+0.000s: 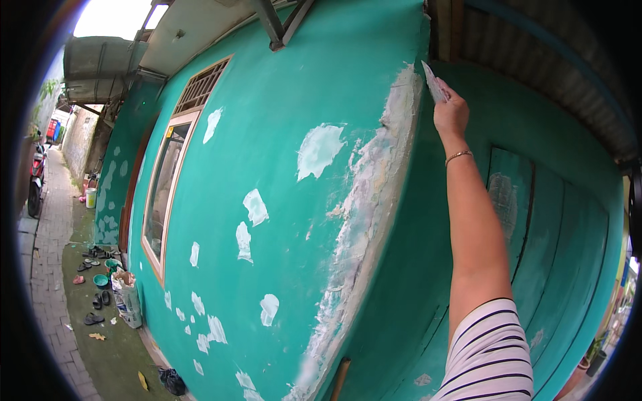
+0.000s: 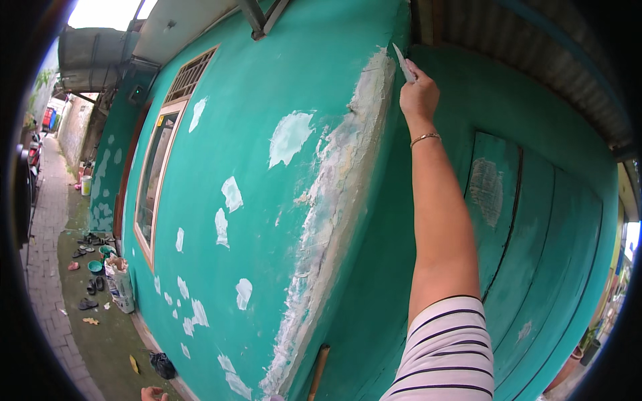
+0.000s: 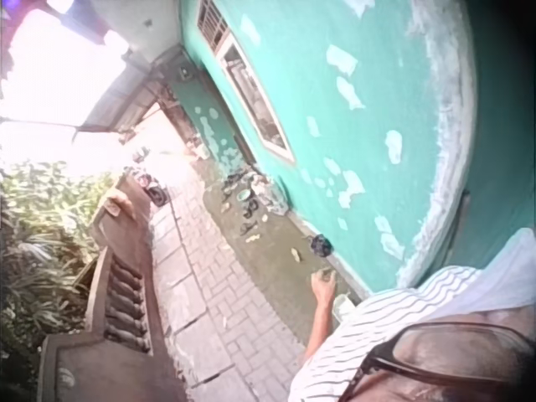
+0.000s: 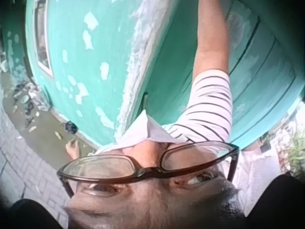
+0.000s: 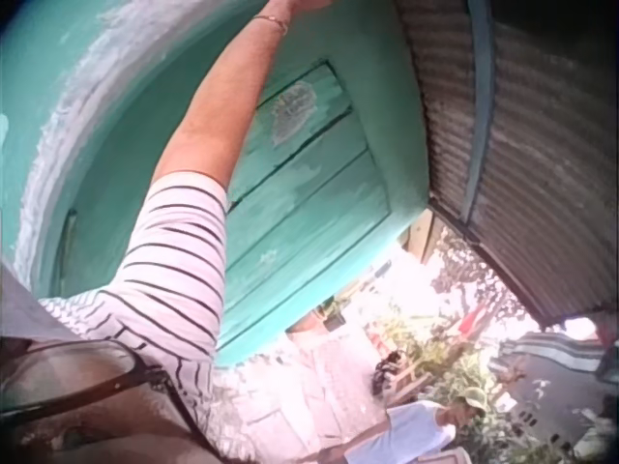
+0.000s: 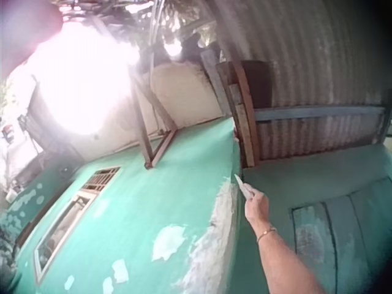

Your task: The person applies a white filler substance to a green exterior wall using a putty knife and then smooths it over damaged areas by hand.

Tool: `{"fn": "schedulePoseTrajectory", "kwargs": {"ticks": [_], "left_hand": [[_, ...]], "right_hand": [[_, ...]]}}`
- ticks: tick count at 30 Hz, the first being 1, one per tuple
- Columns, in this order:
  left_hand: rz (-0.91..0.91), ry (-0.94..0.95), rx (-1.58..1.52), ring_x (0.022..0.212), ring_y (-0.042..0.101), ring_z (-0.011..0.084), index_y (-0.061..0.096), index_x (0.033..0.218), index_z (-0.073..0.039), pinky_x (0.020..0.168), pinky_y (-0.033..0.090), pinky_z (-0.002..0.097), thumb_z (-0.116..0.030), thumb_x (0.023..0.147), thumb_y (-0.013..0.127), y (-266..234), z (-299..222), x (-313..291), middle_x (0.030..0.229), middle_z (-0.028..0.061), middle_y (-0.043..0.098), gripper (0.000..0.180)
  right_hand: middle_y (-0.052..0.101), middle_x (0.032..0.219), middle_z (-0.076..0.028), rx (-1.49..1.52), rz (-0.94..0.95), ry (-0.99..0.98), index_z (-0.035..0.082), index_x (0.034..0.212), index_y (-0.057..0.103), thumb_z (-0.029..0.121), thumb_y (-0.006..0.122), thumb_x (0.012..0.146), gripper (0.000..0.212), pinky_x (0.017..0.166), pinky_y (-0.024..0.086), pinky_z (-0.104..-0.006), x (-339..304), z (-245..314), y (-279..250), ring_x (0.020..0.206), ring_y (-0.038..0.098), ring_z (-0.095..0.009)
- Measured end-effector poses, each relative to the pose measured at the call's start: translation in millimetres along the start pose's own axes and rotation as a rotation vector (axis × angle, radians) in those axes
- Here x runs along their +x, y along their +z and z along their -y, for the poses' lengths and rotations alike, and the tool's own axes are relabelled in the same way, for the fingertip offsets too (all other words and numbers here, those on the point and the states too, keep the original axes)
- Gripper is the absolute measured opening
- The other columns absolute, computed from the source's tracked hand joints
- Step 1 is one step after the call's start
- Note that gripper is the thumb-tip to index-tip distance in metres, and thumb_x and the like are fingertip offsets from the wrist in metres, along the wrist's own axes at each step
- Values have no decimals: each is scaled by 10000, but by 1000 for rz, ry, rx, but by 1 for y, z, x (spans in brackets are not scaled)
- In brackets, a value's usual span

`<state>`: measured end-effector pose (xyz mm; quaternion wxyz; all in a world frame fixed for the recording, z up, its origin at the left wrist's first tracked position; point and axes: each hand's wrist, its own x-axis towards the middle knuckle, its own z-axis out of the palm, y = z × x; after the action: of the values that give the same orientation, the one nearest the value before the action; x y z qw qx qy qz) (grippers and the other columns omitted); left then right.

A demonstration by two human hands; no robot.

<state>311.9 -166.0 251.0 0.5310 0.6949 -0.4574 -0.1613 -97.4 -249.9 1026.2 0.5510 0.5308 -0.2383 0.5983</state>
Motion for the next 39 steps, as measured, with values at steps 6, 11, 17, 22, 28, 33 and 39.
{"fn": "schedulePoseTrajectory", "kwargs": {"ticks": [6,11,17,22,28,33,39], "left_hand": [[-1,-13,-39,869,582,306,671,951,-28,815,454,394,-154,742,733,-5,18,0,934,168,622,251],[17,15,-35,846,584,287,671,946,-27,800,458,383,-162,752,737,-11,26,12,927,162,625,246],[20,91,-44,876,571,290,670,955,-29,808,450,381,-158,762,734,-2,9,20,915,148,610,240],[36,54,-57,881,573,285,668,956,-26,822,457,383,-145,759,738,-6,21,8,943,146,600,241],[35,-61,-88,887,588,262,667,954,-15,816,476,366,-125,747,747,-10,36,4,959,138,599,247],[33,-84,-49,889,593,265,666,949,-11,816,476,370,-130,748,747,-15,49,8,950,141,605,248],[74,27,-42,878,597,275,672,950,-8,811,472,370,-138,757,736,-5,28,28,929,148,617,241]], "right_hand": [[654,1010,-168,114,191,-8,136,1050,702,-6,505,741,393,825,513,-329,-24,2,4,927,648,-316],[666,991,-169,-36,389,2,117,1057,697,-36,487,730,418,822,508,-305,-62,41,-26,919,661,-294],[675,1000,-171,173,253,104,76,1064,690,-47,471,748,404,789,498,-276,-29,18,-74,906,678,-223],[667,1014,-162,-89,105,49,102,1071,688,-8,483,751,396,813,506,-325,18,17,-52,931,658,-289],[652,1003,-191,-238,311,128,155,1063,699,4,520,733,405,802,511,-346,5,18,8,920,639,-340],[672,1007,-182,141,519,160,90,1075,692,-34,500,735,409,792,493,-259,-30,-4,-53,896,677,-225],[684,1033,-126,240,268,50,-2,1097,660,-67,459,729,425,819,477,-232,-29,-17,-50,936,655,-163]]}}
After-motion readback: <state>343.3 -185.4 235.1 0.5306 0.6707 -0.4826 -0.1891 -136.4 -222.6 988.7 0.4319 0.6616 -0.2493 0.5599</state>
